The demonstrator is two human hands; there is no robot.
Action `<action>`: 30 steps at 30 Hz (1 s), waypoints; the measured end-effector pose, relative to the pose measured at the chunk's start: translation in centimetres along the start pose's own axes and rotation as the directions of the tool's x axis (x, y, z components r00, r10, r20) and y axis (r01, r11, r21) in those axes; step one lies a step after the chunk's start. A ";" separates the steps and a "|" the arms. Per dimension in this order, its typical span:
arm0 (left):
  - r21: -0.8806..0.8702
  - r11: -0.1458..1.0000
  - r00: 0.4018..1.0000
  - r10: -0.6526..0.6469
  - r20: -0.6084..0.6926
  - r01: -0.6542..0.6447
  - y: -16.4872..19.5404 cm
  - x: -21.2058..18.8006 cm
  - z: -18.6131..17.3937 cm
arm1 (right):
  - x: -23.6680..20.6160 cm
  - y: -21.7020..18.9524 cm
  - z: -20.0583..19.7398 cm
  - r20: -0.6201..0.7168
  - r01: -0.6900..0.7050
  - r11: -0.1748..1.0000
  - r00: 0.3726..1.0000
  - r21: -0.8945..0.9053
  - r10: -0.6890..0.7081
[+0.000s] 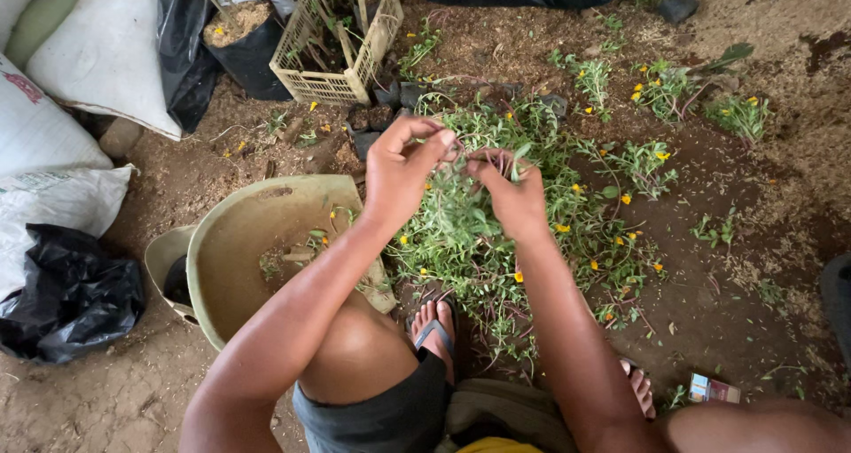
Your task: The person sits on the ground and sorts through a pile of green plants with small yellow flowers, picking up stems and separating leaves by hand. The separated leaves are placed into a nearby basin while the stems are discarded onto the ground.
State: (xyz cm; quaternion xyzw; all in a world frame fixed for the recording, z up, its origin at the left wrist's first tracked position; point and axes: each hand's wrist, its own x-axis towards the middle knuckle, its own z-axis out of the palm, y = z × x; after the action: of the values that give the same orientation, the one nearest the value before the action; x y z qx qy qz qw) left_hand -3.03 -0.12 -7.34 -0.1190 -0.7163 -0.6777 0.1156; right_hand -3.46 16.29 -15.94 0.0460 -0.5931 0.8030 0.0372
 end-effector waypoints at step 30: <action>0.027 0.939 0.939 0.344 0.012 -0.344 6.4 -1.7 2.4 | 1.8 -3.1 -6.4 -0.627 -0.423 0.896 0.663 0.137 0.409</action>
State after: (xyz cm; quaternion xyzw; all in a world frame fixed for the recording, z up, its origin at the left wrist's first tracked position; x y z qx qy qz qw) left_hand 0.69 2.64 -1.97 -0.2430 -0.6946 -0.6364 0.2312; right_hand -5.04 23.33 -14.69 -0.3680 -0.5466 0.7503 0.0535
